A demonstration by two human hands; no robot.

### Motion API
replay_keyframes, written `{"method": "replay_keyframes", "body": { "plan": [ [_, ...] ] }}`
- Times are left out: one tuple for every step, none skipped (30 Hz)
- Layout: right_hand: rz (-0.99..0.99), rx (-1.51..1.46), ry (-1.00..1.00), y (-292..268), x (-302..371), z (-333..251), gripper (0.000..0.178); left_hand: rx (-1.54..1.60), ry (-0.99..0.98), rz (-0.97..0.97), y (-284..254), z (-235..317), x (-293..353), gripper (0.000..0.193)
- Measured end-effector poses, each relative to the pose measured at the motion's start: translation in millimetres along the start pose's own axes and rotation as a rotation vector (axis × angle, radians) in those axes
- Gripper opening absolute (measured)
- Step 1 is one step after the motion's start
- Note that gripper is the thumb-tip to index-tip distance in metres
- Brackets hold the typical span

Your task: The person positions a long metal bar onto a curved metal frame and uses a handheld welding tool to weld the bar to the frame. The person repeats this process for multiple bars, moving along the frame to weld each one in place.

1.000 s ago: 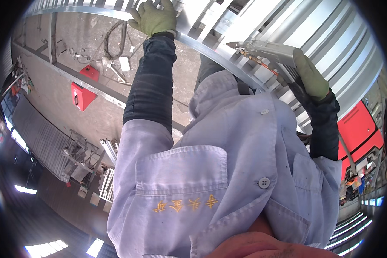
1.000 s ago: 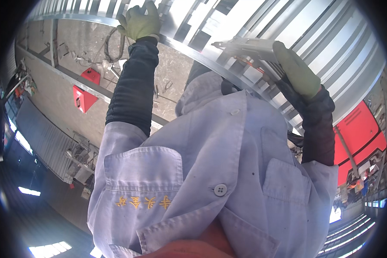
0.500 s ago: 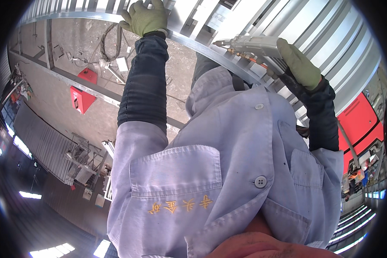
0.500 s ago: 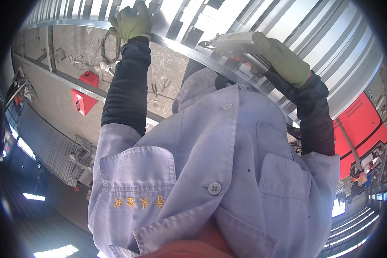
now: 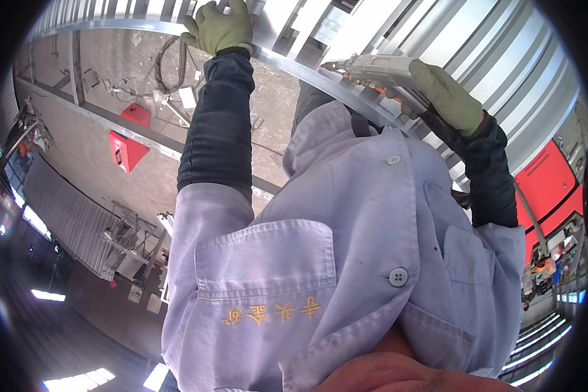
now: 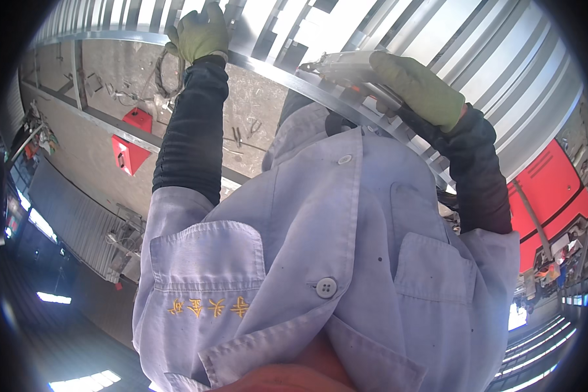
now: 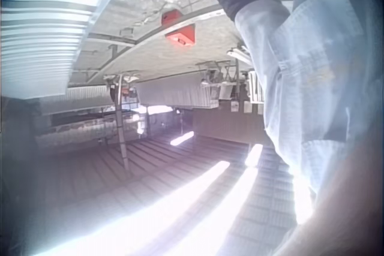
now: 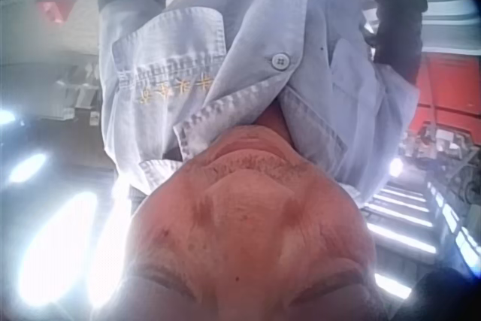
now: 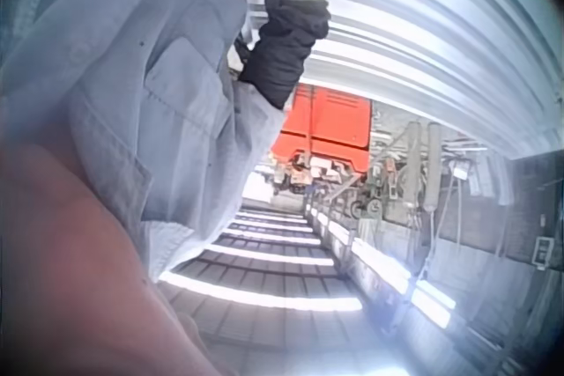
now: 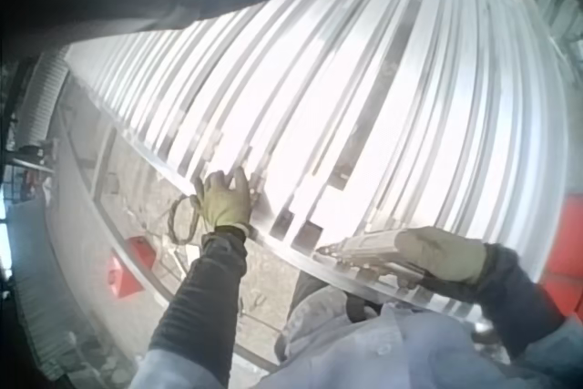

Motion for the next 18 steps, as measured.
{"method": "replay_keyframes", "body": {
  "plan": [
    [0.002,-0.004,-0.016,-0.5,-2.3,4.9,0.084,-0.005,-0.002,-0.013,-0.3,0.4,-0.5,0.058],
    [-0.002,-0.011,-0.017,-0.3,-2.6,5.0,0.083,-0.008,-0.002,-0.005,0.1,-0.2,-0.1,0.058],
    [-0.007,-0.017,-0.018,0.0,-3.0,4.9,0.083,-0.010,-0.002,0.003,1.2,-1.2,0.5,0.058],
    [-0.017,-0.027,-0.002,2.3,-1.8,-0.8,0.082,-0.013,-0.002,0.010,1.5,-1.9,0.9,0.058],
    [-0.023,-0.039,0.012,4.0,-0.5,-3.5,0.082,-0.012,-0.004,0.004,1.6,-0.6,0.6,0.059],
    [-0.027,-0.031,-0.002,4.3,-0.4,-3.8,0.082,-0.011,-0.007,-0.002,1.5,0.9,0.2,0.059],
    [-0.031,-0.024,-0.016,4.2,-0.5,-3.9,0.082,-0.010,-0.009,-0.008,1.5,2.2,-0.2,0.060],
    [-0.036,-0.017,-0.022,4.2,-1.0,-4.6,0.082,-0.018,0.006,0.016,2.3,0.5,0.2,0.059],
    [-0.041,-0.010,-0.030,4.2,-1.3,-5.4,0.082,-0.027,0.022,0.040,5.0,-2.5,1.4,0.059],
    [-0.042,-0.007,-0.030,4.1,-1.3,-5.9,0.082,-0.035,0.038,0.065,5.9,-3.8,1.9,0.058],
    [-0.039,-0.027,-0.006,4.7,-0.2,-7.8,0.083,-0.033,0.015,0.006,-0.3,0.4,1.1,0.058],
    [-0.033,-0.048,0.019,5.5,1.6,-9.4,0.083,-0.030,-0.005,-0.052,-13.2,9.7,-0.8,0.058],
    [-0.017,-0.055,0.019,5.2,1.1,-7.8,0.083,-0.027,-0.025,-0.111,-19.2,15.0,-1.6,0.057],
    [-0.003,-0.060,0.019,5.0,0.8,-6.6,0.083,0.023,-0.045,-0.117,-19.3,14.9,-1.1,0.058],
    [-0.002,-0.034,-0.002,4.4,0.5,-6.7,0.083,0.072,-0.066,-0.122,-19.2,14.7,-0.6,0.058],
    [0.000,-0.008,-0.022,3.6,0.2,-6.8,0.083,0.122,-0.086,-0.128,-19.2,14.7,-0.1,0.058],
    [-0.001,0.002,-0.023,3.6,0.8,-7.1,0.083,0.089,-0.072,-0.138,-20.3,16.6,-0.3,0.059],
    [-0.002,0.011,-0.024,3.1,0.9,-7.3,0.083,0.055,-0.059,-0.148,-22.5,19.5,-1.1,0.060]
  ]
}}
Point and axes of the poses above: each hand's wrist, its own x-axis away from the middle knuckle, its own y-axis out of the palm, z = x × y, the point moved 3 cm from there along -x, towards the middle knuckle, and after that the axes turned 6 degrees about y, right-handed, at the moved point
